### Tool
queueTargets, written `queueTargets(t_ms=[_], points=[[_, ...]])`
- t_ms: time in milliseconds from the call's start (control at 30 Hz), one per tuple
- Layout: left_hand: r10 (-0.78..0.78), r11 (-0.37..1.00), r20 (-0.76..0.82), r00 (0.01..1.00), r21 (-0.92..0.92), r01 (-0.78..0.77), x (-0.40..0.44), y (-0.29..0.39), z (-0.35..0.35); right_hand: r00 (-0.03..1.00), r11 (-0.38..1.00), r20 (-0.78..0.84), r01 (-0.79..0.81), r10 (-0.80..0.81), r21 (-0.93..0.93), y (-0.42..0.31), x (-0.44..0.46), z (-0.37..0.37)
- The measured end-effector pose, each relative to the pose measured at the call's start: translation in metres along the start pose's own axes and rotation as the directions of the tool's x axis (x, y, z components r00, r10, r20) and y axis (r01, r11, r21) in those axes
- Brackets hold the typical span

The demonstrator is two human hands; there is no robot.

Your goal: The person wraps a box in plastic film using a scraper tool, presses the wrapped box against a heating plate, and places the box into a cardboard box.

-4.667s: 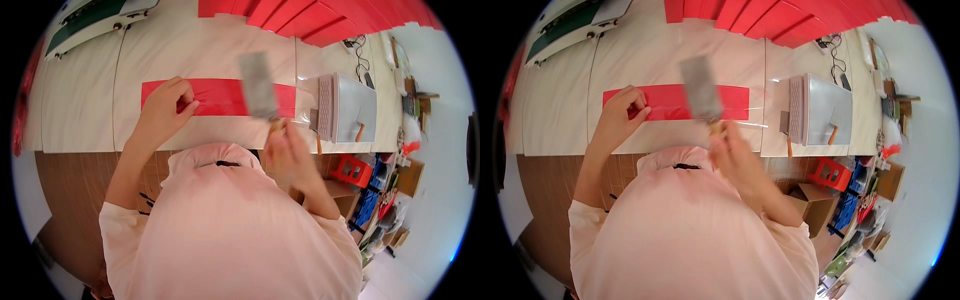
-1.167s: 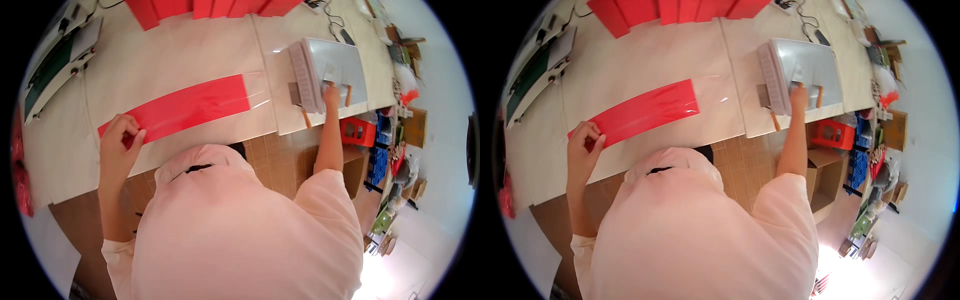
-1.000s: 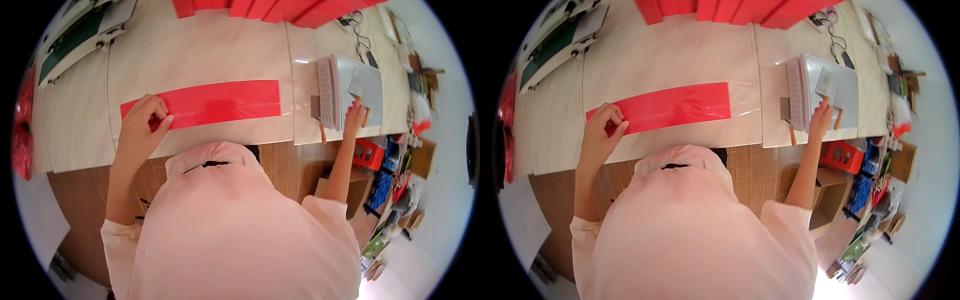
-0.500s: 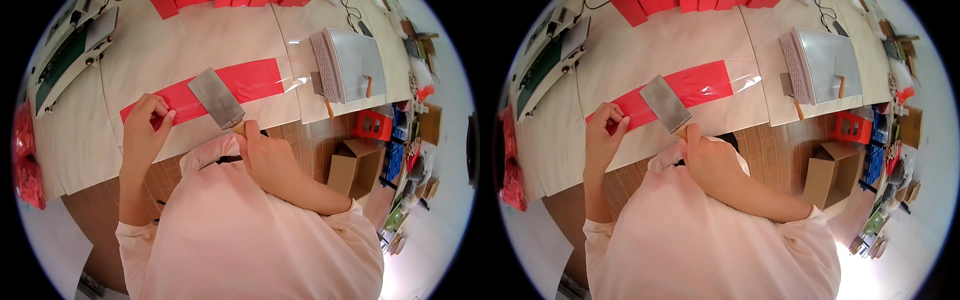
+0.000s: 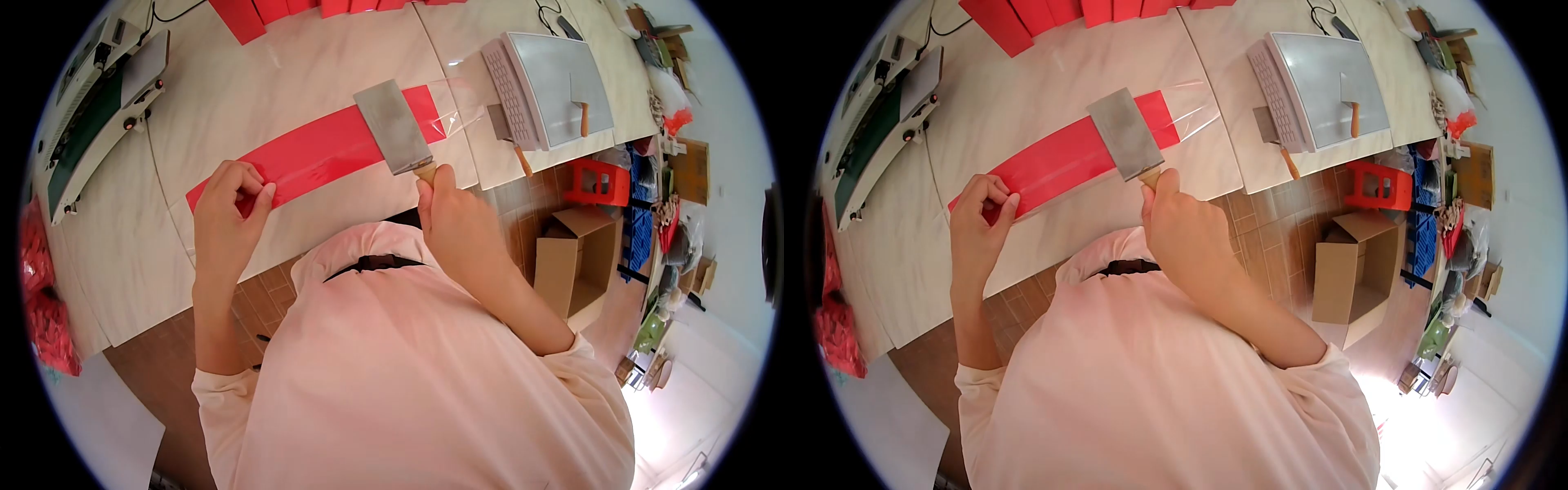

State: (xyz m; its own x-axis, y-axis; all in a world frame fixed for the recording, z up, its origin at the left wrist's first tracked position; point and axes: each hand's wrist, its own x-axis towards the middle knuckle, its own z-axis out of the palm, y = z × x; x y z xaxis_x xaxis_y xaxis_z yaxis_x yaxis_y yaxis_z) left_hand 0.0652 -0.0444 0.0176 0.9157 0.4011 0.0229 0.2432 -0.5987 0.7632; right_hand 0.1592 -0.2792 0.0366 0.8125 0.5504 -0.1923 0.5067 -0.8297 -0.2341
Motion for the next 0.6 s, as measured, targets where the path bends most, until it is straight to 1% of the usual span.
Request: queueTargets(t_ms=[67,200,267,600], points=[[0.000,1.000,0.001,1.000,0.001,0.000,0.000,0.000,0.000,0.997,1.000,-0.069,-0.016,0.017,0.006,0.007,0.002,0.002],[0.010,1.000,0.000,1.000,0.012,-0.010,-0.001,0.000,-0.001,0.997,0.999,-0.072,-0.011,0.013,0.030,0.017,0.004,-0.002],[0.002,1.000,0.002,1.000,0.013,-0.002,-0.001,0.001,-0.001,0.997,0.999,-0.077,-0.032,0.032,0.011,0.019,0.005,-0.005],[-0.028,1.000,-0.002,1.000,0.010,0.028,0.000,0.003,-0.001,0.996,0.999,-0.084,-0.029,0.032,0.035,0.028,0.008,-0.007]])
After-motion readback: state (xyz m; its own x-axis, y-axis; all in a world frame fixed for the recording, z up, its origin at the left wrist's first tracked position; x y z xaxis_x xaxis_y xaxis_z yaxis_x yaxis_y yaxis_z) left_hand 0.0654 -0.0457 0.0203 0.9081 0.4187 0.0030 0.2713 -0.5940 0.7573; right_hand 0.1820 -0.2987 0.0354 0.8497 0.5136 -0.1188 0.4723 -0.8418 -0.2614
